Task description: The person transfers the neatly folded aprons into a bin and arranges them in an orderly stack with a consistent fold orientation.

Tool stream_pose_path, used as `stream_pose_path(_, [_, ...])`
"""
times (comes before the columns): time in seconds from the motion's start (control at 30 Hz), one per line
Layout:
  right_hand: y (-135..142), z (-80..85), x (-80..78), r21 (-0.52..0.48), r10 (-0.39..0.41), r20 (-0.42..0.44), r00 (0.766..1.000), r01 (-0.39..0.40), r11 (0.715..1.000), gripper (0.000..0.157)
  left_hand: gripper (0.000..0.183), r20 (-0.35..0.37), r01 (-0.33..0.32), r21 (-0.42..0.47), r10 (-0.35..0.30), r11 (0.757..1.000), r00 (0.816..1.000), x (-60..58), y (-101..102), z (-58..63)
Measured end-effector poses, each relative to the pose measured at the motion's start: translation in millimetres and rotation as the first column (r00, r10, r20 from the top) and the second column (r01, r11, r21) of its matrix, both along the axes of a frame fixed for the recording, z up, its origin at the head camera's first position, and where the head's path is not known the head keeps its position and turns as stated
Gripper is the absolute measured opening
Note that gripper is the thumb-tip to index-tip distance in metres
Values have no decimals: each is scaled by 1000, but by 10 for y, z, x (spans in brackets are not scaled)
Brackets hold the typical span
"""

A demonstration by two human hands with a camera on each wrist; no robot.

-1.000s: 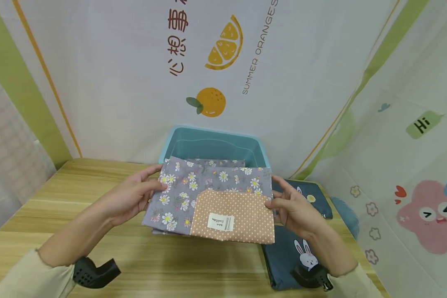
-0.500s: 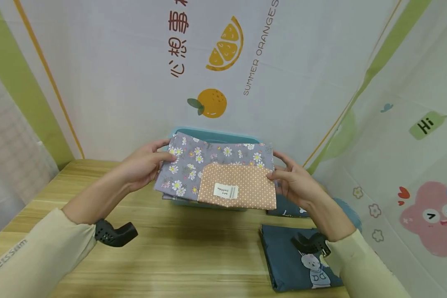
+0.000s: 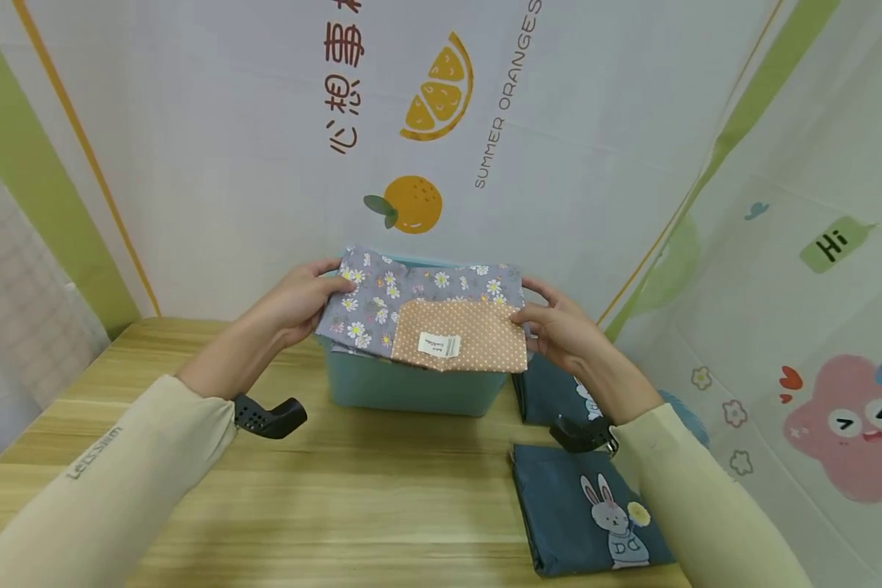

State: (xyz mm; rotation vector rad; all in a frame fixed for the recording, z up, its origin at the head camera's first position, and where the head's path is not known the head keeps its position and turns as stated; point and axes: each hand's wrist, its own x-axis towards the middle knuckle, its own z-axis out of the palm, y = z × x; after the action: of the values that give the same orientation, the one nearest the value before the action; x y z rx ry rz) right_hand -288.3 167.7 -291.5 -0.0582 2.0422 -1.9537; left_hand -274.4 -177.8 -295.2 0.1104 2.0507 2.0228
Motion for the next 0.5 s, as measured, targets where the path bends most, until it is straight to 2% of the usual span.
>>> stream_pose_path(0.23, [-22,61,-236,16,6,7,1000,-6,1000,77,72,13,-28,-24,28,999,1000,-150,11,35])
stream_pose_path(0.5, [26,171,-392,72,14,9,1000,-15,997,77,73,-5,-34,-65,34,997,999,-324,35,56])
